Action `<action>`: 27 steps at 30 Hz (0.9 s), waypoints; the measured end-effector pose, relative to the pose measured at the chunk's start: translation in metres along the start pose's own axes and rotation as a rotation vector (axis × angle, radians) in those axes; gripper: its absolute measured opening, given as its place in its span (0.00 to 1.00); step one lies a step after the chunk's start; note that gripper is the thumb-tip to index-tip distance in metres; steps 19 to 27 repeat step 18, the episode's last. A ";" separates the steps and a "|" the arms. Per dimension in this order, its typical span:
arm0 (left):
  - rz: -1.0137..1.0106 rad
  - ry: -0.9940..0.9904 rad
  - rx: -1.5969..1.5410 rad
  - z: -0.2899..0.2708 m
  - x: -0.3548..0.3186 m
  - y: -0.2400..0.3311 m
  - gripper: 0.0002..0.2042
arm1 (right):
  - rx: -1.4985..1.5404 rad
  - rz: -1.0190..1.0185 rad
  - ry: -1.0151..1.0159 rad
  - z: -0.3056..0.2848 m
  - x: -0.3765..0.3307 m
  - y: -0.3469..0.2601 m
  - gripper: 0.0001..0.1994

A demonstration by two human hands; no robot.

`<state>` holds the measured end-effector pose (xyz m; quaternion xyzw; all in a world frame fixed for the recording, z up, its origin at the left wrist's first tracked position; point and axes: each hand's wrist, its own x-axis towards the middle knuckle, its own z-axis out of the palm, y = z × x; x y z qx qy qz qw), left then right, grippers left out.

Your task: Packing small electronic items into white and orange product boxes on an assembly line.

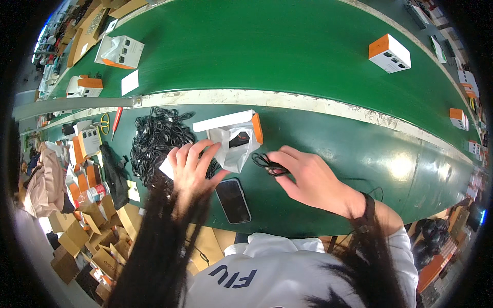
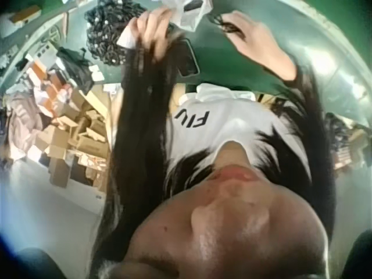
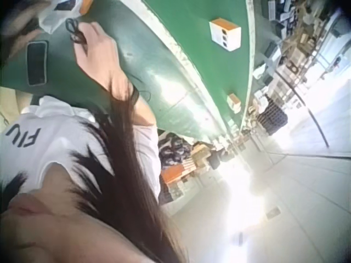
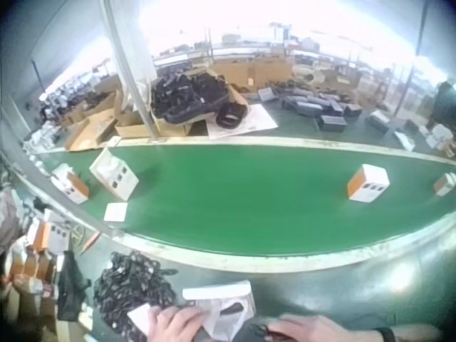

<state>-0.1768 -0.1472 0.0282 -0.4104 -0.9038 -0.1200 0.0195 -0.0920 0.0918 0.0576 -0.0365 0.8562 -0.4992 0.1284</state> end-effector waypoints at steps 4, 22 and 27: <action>0.054 0.064 0.087 0.002 0.012 0.005 0.12 | -0.007 -0.102 0.064 0.009 0.023 -0.007 0.21; -0.491 0.062 -0.069 0.013 0.070 0.033 0.06 | -0.038 -0.173 0.047 0.006 0.097 0.020 0.15; -0.491 0.062 -0.069 0.013 0.070 0.033 0.06 | -0.038 -0.173 0.047 0.006 0.097 0.020 0.15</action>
